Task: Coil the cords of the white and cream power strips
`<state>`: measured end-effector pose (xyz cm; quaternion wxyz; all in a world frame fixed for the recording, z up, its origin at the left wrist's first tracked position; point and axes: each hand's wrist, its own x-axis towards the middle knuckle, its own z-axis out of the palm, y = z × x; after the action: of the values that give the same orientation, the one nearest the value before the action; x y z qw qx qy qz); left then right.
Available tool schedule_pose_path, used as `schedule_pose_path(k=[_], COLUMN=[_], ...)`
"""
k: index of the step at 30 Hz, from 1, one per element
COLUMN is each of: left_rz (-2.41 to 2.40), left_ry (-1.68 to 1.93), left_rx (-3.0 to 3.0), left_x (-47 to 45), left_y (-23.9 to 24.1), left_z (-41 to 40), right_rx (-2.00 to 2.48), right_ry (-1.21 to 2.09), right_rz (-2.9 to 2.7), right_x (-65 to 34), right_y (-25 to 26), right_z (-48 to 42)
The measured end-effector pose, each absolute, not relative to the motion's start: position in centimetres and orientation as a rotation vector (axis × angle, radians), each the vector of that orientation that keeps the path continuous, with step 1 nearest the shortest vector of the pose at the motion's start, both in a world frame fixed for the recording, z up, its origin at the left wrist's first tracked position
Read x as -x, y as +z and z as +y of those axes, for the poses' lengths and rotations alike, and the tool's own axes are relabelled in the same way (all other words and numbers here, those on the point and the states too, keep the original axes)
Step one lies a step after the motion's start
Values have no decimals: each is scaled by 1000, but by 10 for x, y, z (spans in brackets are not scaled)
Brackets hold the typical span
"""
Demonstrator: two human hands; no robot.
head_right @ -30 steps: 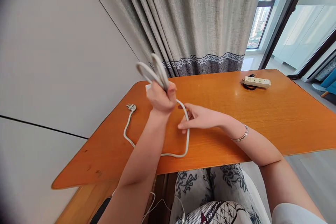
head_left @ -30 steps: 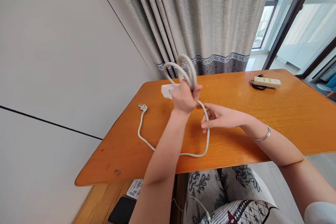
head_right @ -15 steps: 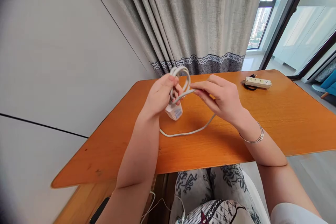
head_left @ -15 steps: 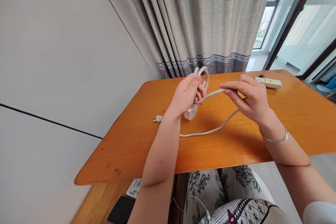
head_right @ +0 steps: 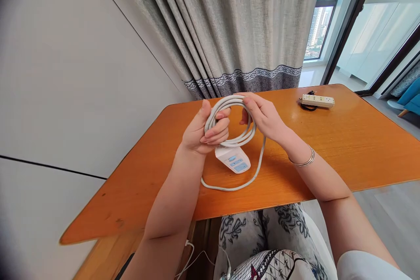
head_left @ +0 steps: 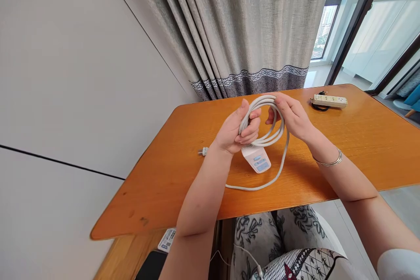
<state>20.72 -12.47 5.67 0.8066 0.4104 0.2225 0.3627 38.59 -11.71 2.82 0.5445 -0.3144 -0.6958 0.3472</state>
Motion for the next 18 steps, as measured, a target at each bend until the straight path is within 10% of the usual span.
schedule_pose_path(k=[18], left_rz=[462], left_ry=[1297], left_rx=[-773], left_x=[-202], left_y=[74], left_z=[-130], right_rx=[734], right_ry=[1236], right_rz=[-1561], right_x=[-374], right_y=[20], right_z=[-114])
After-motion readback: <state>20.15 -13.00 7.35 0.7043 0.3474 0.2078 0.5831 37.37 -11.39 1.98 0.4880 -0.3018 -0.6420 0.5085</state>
